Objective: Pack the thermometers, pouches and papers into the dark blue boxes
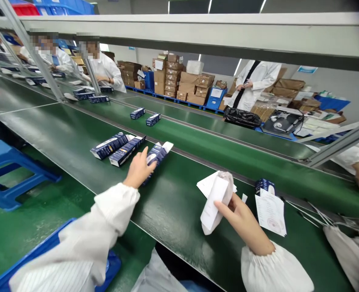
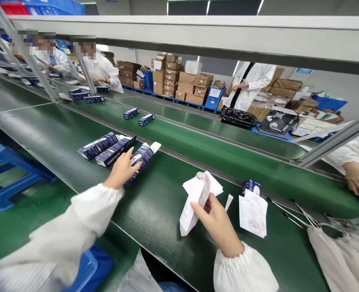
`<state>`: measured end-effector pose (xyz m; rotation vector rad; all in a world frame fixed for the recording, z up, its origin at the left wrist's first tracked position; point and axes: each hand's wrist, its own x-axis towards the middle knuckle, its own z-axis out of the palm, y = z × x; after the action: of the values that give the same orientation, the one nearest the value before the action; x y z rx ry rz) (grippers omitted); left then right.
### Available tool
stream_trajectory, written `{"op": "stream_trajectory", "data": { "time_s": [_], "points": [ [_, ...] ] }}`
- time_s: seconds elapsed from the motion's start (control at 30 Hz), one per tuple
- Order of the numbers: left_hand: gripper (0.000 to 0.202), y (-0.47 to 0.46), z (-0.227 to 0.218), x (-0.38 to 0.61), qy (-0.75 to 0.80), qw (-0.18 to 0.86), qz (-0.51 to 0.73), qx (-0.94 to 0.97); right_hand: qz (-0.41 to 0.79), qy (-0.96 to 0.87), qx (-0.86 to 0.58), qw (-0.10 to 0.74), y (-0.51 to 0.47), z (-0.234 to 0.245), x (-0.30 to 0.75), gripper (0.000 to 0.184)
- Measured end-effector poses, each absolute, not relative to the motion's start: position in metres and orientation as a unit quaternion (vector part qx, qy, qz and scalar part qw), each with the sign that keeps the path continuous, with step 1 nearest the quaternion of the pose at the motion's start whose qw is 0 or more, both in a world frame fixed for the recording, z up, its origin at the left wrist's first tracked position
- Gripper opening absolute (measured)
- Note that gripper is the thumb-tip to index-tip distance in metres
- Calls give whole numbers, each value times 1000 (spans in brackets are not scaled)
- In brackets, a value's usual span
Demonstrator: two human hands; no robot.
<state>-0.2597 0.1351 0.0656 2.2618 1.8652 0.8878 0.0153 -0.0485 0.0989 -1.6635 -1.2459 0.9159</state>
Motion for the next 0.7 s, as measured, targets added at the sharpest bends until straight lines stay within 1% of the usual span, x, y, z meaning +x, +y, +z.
{"op": "stream_trajectory", "data": {
  "time_s": [0.03,0.07,0.13,0.17,0.2,0.27,0.3,0.33,0.37,0.4,0.47,0.5,0.53,0.6,0.7],
  "points": [
    [70,114,68,-241,580,88,352,729,357,-499,-658,437,-49,105,18,48],
    [68,91,69,-220,534,148,421,718,343,-504,-653,450,-51,112,20,49],
    [55,44,72,-178,416,286,475,721,298,-524,-654,457,-57,127,28,48],
    [54,24,74,-159,359,369,482,709,267,-535,-665,448,-61,134,32,46],
    [49,8,75,-142,308,457,485,679,236,-546,-678,432,-66,140,38,43],
    [30,-10,80,-118,226,598,460,616,187,-562,-704,392,-77,150,52,36],
    [24,-13,82,-110,201,640,440,597,176,-567,-710,380,-83,154,61,34],
    [22,-13,84,-103,187,658,425,593,177,-568,-708,380,-88,157,70,34],
    [24,-12,86,-97,183,658,416,600,186,-562,-700,399,-94,161,80,36],
    [32,-11,87,-92,187,648,412,613,199,-550,-686,433,-99,164,90,38],
    [58,-13,87,-83,209,608,410,647,213,-516,-649,517,-106,173,105,42],
    [67,-16,86,-78,219,580,405,672,204,-504,-633,552,-108,177,110,42],
    [69,-20,84,-74,227,547,400,699,182,-501,-623,573,-109,180,112,42],
    [62,-30,80,-65,242,468,405,747,113,-519,-634,562,-108,183,108,40],
    [56,-41,80,-56,271,371,437,773,13,-563,-677,474,-106,172,92,35]
  ]
}}
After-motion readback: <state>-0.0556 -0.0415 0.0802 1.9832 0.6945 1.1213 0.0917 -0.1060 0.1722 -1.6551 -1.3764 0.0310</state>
